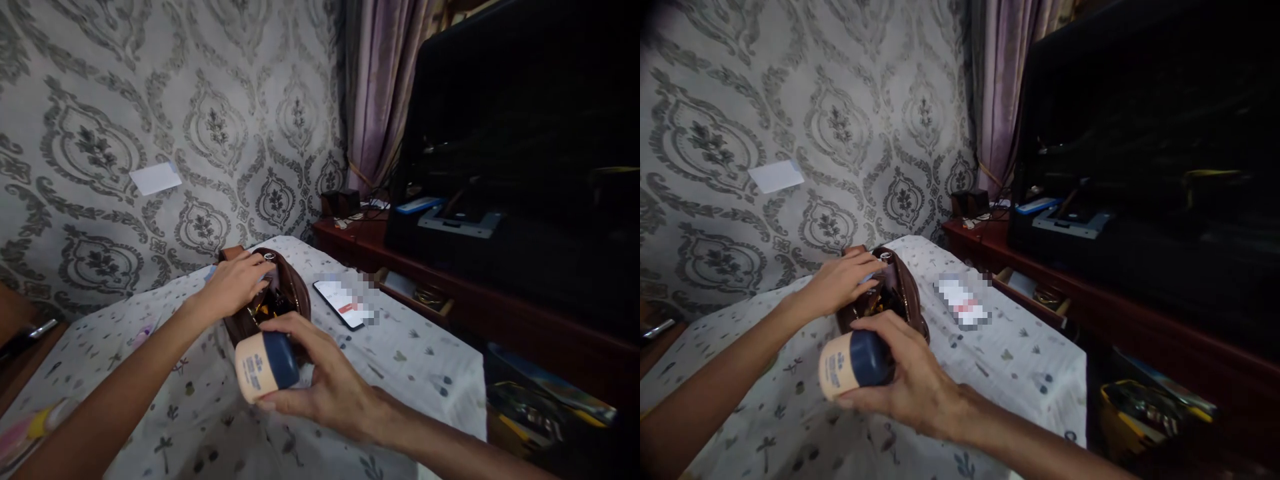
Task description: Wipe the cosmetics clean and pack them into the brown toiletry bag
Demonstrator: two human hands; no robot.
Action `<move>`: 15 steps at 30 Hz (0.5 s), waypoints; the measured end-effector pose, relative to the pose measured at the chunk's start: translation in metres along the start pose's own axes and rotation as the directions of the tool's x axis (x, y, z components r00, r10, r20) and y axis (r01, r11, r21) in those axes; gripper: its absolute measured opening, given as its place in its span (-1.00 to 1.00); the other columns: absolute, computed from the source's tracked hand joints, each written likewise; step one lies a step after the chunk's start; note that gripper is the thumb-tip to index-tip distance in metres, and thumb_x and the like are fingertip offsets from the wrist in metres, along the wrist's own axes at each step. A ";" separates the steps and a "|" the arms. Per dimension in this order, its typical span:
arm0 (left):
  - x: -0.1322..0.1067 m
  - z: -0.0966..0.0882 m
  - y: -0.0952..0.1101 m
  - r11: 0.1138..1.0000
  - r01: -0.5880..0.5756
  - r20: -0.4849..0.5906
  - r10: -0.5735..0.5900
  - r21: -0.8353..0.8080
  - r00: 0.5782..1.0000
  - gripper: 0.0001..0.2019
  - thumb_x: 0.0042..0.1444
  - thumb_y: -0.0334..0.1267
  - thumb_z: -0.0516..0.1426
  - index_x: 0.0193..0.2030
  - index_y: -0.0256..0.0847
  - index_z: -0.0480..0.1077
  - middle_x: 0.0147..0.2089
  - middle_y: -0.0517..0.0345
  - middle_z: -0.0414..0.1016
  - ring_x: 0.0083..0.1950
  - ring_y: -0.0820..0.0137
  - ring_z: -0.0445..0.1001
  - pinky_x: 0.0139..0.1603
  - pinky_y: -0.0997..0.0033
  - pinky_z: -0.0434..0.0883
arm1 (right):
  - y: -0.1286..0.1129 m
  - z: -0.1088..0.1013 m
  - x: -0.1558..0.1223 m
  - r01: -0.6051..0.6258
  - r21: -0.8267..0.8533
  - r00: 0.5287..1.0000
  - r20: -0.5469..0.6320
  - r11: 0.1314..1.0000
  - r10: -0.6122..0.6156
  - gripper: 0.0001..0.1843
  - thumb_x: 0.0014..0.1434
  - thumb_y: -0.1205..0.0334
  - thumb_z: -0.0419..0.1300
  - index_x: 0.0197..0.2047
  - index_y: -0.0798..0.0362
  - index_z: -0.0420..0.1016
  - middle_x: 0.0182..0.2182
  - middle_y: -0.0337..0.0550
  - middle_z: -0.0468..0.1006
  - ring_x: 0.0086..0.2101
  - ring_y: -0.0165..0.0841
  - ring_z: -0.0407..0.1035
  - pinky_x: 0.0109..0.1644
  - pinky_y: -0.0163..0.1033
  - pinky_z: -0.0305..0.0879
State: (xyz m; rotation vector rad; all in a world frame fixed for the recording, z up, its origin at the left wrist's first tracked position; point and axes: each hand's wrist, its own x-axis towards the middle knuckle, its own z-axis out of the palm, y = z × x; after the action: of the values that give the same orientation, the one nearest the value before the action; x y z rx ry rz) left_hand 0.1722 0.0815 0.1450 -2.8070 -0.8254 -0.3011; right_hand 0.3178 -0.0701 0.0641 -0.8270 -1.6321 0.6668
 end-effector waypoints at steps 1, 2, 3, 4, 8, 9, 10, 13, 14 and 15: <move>0.007 0.003 -0.001 0.999 -0.016 0.064 0.014 0.029 0.998 -0.68 0.24 -0.33 0.07 0.09 -0.11 0.47 0.01 -0.03 0.51 0.04 0.15 0.45 -0.07 0.28 0.39 | 0.000 -0.007 0.000 -0.020 -0.003 1.000 -0.023 1.000 0.020 -0.34 -0.02 0.03 0.50 0.14 -0.15 0.43 -0.01 -0.11 0.51 -0.03 -0.18 0.44 0.06 -0.06 0.39; 0.011 0.005 -0.003 0.999 -0.022 0.111 0.016 0.047 0.994 -0.69 0.23 -0.36 0.07 0.05 -0.10 0.49 -0.03 -0.01 0.53 -0.01 0.17 0.47 -0.11 0.29 0.39 | 0.001 -0.014 0.000 -0.041 -0.002 0.998 -0.053 0.999 0.041 -0.34 -0.02 0.03 0.49 0.14 -0.15 0.44 -0.02 -0.11 0.51 -0.04 -0.18 0.44 0.07 -0.04 0.39; 0.013 0.005 -0.004 0.998 -0.021 0.136 0.014 0.055 0.991 -0.70 0.22 -0.39 0.06 0.00 -0.08 0.52 -0.08 0.01 0.53 -0.05 0.19 0.48 -0.15 0.31 0.38 | 0.002 -0.021 0.002 -0.067 0.003 0.994 -0.086 0.998 0.067 -0.34 -0.03 0.04 0.50 0.13 -0.15 0.45 -0.03 -0.11 0.51 -0.05 -0.18 0.44 0.08 -0.03 0.39; 0.013 0.005 -0.006 0.998 -0.021 0.143 0.013 0.053 0.990 -0.69 0.21 -0.41 0.04 -0.03 -0.06 0.53 -0.11 0.04 0.54 -0.07 0.21 0.49 -0.16 0.33 0.38 | 0.003 -0.028 0.004 -0.101 0.018 0.988 -0.118 0.995 0.102 -0.35 -0.03 0.04 0.50 0.13 -0.14 0.46 -0.03 -0.11 0.51 -0.05 -0.17 0.43 0.08 -0.03 0.40; 0.004 0.001 -0.013 1.000 -0.008 0.120 0.005 0.026 0.993 -0.61 0.16 -0.46 0.00 -0.04 -0.01 0.54 -0.10 0.08 0.56 -0.04 0.25 0.50 -0.21 0.40 0.35 | 0.008 -0.052 0.021 -0.233 0.138 0.950 -0.180 0.963 0.256 -0.35 -0.02 0.06 0.48 0.14 -0.11 0.46 0.01 -0.07 0.50 -0.04 -0.15 0.43 0.01 -0.05 0.45; 0.002 -0.001 -0.015 1.000 0.008 0.122 -0.011 0.027 0.992 -0.60 0.14 -0.47 -0.01 -0.04 -0.02 0.54 -0.08 0.07 0.56 -0.03 0.24 0.50 -0.22 0.40 0.35 | 0.010 -0.056 0.026 -0.245 0.163 0.945 -0.181 0.956 0.273 -0.35 -0.01 0.07 0.47 0.15 -0.10 0.45 0.02 -0.06 0.49 -0.04 -0.15 0.43 0.00 -0.06 0.46; -0.001 -0.002 -0.017 0.999 0.030 0.124 -0.033 0.025 0.992 -0.60 0.13 -0.47 -0.01 -0.04 -0.03 0.55 -0.07 0.06 0.56 -0.03 0.22 0.51 -0.24 0.39 0.35 | 0.011 -0.059 0.031 -0.247 0.178 0.943 -0.180 0.952 0.279 -0.35 -0.01 0.08 0.46 0.16 -0.10 0.44 0.04 -0.06 0.49 -0.03 -0.15 0.43 -0.01 -0.07 0.46; -0.007 -0.005 -0.025 0.994 0.103 0.119 -0.099 -0.029 0.988 -0.66 0.11 -0.39 0.03 -0.10 -0.03 0.56 -0.09 0.07 0.59 -0.09 0.20 0.52 -0.24 0.40 0.36 | 0.017 -0.063 0.049 -0.207 0.112 0.957 -0.181 0.972 0.225 -0.34 0.02 0.09 0.44 0.19 -0.08 0.41 0.06 -0.04 0.47 0.00 -0.14 0.40 -0.02 -0.07 0.46; -0.010 -0.007 -0.028 0.991 0.119 0.124 -0.111 -0.060 0.986 -0.69 0.11 -0.36 0.04 -0.12 -0.03 0.56 -0.12 0.08 0.60 -0.12 0.21 0.53 -0.24 0.41 0.36 | 0.020 -0.062 0.054 -0.178 0.043 0.966 -0.182 0.983 0.183 -0.34 0.03 0.10 0.43 0.20 -0.07 0.40 0.07 -0.03 0.46 0.03 -0.13 0.39 -0.01 -0.06 0.45; -0.012 -0.008 -0.031 0.987 0.129 0.136 -0.116 -0.096 0.984 -0.72 0.12 -0.33 0.05 -0.15 -0.02 0.56 -0.15 0.10 0.61 -0.15 0.22 0.53 -0.25 0.42 0.35 | 0.022 -0.060 0.060 -0.141 -0.044 0.976 -0.175 0.989 0.132 -0.34 0.04 0.12 0.41 0.20 -0.06 0.38 0.08 -0.02 0.46 0.05 -0.12 0.37 0.01 -0.05 0.43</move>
State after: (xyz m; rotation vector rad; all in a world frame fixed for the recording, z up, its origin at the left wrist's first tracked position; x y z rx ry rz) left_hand 0.1438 0.0990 0.1537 -2.9037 -1.0434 -0.1860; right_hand 0.3733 -0.0091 0.0942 -1.0171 -1.4531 0.6289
